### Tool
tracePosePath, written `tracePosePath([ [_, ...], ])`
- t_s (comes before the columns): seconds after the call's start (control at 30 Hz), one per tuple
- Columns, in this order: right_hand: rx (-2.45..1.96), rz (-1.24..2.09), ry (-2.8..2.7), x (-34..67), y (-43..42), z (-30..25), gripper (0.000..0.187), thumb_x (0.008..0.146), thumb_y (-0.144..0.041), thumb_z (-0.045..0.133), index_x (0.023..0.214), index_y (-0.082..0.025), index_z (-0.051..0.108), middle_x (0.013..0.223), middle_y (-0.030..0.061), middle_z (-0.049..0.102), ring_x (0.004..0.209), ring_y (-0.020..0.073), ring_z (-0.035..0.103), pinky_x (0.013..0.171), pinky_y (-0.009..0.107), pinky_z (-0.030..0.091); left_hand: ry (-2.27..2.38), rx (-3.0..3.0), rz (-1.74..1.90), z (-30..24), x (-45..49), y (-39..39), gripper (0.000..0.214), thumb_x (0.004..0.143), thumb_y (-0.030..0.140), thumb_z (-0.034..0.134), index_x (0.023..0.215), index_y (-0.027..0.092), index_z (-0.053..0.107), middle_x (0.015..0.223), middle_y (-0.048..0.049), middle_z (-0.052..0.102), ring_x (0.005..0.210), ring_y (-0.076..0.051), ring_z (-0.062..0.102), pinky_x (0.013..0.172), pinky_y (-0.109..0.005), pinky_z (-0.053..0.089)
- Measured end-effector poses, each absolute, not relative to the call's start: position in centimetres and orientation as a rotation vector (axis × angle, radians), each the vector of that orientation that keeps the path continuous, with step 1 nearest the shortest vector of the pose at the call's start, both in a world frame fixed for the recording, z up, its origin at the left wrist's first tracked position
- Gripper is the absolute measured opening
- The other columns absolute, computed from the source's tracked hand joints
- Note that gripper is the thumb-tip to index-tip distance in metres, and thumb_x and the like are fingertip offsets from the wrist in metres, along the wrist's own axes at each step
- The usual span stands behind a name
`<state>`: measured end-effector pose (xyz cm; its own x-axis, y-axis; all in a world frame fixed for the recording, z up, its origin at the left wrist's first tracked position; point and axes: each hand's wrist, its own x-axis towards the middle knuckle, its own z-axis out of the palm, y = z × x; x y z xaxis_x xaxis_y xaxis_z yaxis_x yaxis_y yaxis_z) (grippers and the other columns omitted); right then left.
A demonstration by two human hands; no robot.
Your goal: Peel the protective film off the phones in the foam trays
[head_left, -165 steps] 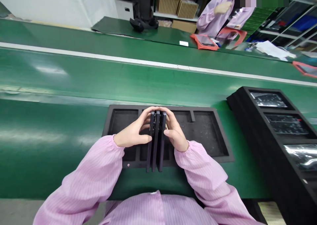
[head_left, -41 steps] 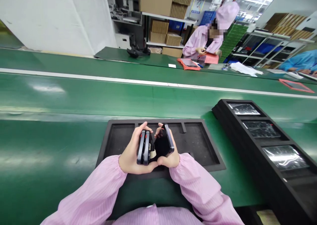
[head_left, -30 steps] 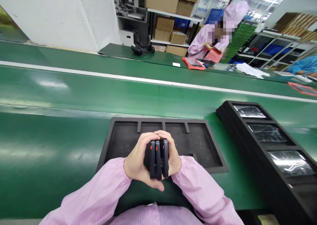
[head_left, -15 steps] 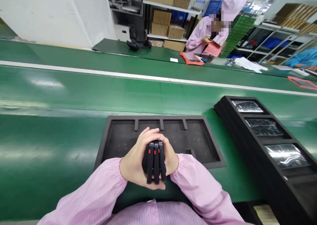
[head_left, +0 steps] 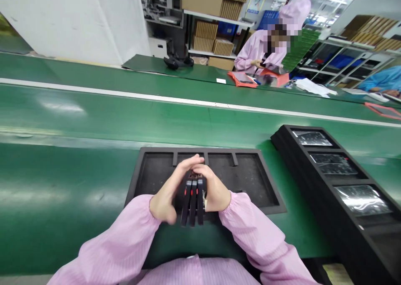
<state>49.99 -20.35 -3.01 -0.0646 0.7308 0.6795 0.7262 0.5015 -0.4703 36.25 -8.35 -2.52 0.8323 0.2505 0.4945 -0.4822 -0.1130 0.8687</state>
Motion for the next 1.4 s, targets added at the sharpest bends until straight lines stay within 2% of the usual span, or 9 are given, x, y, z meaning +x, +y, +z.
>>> tracePosePath([
  [0.2,-1.144,-0.692,-2.173,52.9,-19.5,-1.2,0.034,0.09,-0.024,0.061,0.122,-0.024,0.05,0.116,0.0119,0.062,0.12,0.0246,0.056,0.101,0.05,0.047,0.137,1.226,-0.091,-3.2,36.3,-6.5,0.087,0.084,0.067,0.055,0.153,0.028,0.018,0.159,-0.0131,0.027,0.144,-0.036,0.03,0.115,-0.054,0.03],
  [0.37,-0.88,-1.137,-2.258,55.1,-17.9,-2.0,0.034,0.086,-0.05,0.068,0.117,-0.052,0.054,0.109,-0.0074,0.068,0.113,0.0157,0.061,0.099,0.041,0.049,-0.004,1.205,-0.316,-3.6,36.7,-6.5,0.126,0.065,0.062,0.08,0.155,0.024,0.001,0.143,-0.0206,0.048,0.126,-0.041,0.051,0.101,-0.055,0.043],
  [0.47,-0.958,-1.023,-2.224,55.2,-17.9,-3.4,0.041,0.081,-0.055,0.071,0.118,-0.06,0.053,0.112,-0.0103,0.068,0.114,0.0168,0.061,0.105,0.045,0.044,-0.089,1.225,-0.206,-3.7,37.2,-7.0,0.115,0.063,0.058,0.083,0.152,0.022,0.02,0.145,-0.0201,0.046,0.134,-0.042,0.042,0.102,-0.053,0.043],
  [0.63,-1.121,-0.954,-2.058,54.3,-18.9,-5.1,0.039,0.08,-0.041,0.076,0.112,-0.056,0.059,0.125,-0.0096,0.064,0.131,0.0198,0.05,0.116,0.053,0.026,-0.028,1.084,-0.052,-3.1,37.2,-8.0,0.076,0.068,0.059,0.079,0.128,0.019,0.055,0.149,-0.0152,0.043,0.141,-0.038,0.033,0.109,-0.049,0.037],
  [0.77,-1.222,-1.01,-2.055,53.7,-19.3,-5.4,0.037,0.084,-0.035,0.073,0.114,-0.051,0.058,0.134,-0.0072,0.059,0.14,0.0221,0.039,0.117,0.057,0.022,0.079,0.998,-0.061,-3.0,37.0,-8.4,0.069,0.061,0.059,0.084,0.113,0.019,0.063,0.125,-0.0128,0.063,0.128,-0.035,0.05,0.1,-0.042,0.045],
  [0.9,-1.255,-0.784,-2.101,53.5,-19.2,-5.2,0.036,0.091,-0.021,0.063,0.119,-0.042,0.056,0.146,-0.0022,0.05,0.144,0.0241,0.032,0.113,0.057,0.033,0.192,0.909,-0.08,-3.3,36.9,-8.7,0.058,0.063,0.065,0.08,0.093,0.016,0.069,0.088,-0.0083,0.071,0.086,-0.024,0.067,0.08,-0.034,0.051],
  [1.0,-1.194,-0.552,-2.192,54.2,-19.4,-5.1,0.04,0.092,-0.014,0.058,0.126,-0.035,0.052,0.152,0.0033,0.041,0.147,0.0275,0.023,0.108,0.053,0.042,0.21,0.904,-0.065,-3.5,36.8,-8.7,0.059,0.069,0.061,0.077,0.106,0.016,0.068,0.084,-0.0078,0.071,0.079,-0.023,0.067,0.078,-0.034,0.051],
  [1.2,-1.141,-0.411,-2.195,56.8,-20.6,-3.0,0.06,0.086,-0.024,0.058,0.142,-0.034,0.038,0.161,0.0042,0.02,0.146,0.0271,0.028,0.114,0.052,0.036,0.258,1.114,0.067,-3.4,36.9,-8.5,0.104,0.072,0.034,0.082,0.154,0.03,0.018,0.132,-0.0086,0.059,0.12,-0.029,0.055,0.103,-0.04,0.042],
  [1.4,-1.478,0.263,-1.246,54.6,-18.5,-0.2,0.059,0.087,-0.041,0.061,0.141,-0.027,0.042,0.151,0.0108,0.038,0.136,0.0293,0.042,0.107,0.049,0.041,0.114,1.484,-0.002,-3.8,37.1,-9.9,0.137,0.067,0.032,0.084,0.149,0.029,-0.025,0.162,-0.0163,0.008,0.139,-0.037,0.034,0.113,-0.053,0.032],
])
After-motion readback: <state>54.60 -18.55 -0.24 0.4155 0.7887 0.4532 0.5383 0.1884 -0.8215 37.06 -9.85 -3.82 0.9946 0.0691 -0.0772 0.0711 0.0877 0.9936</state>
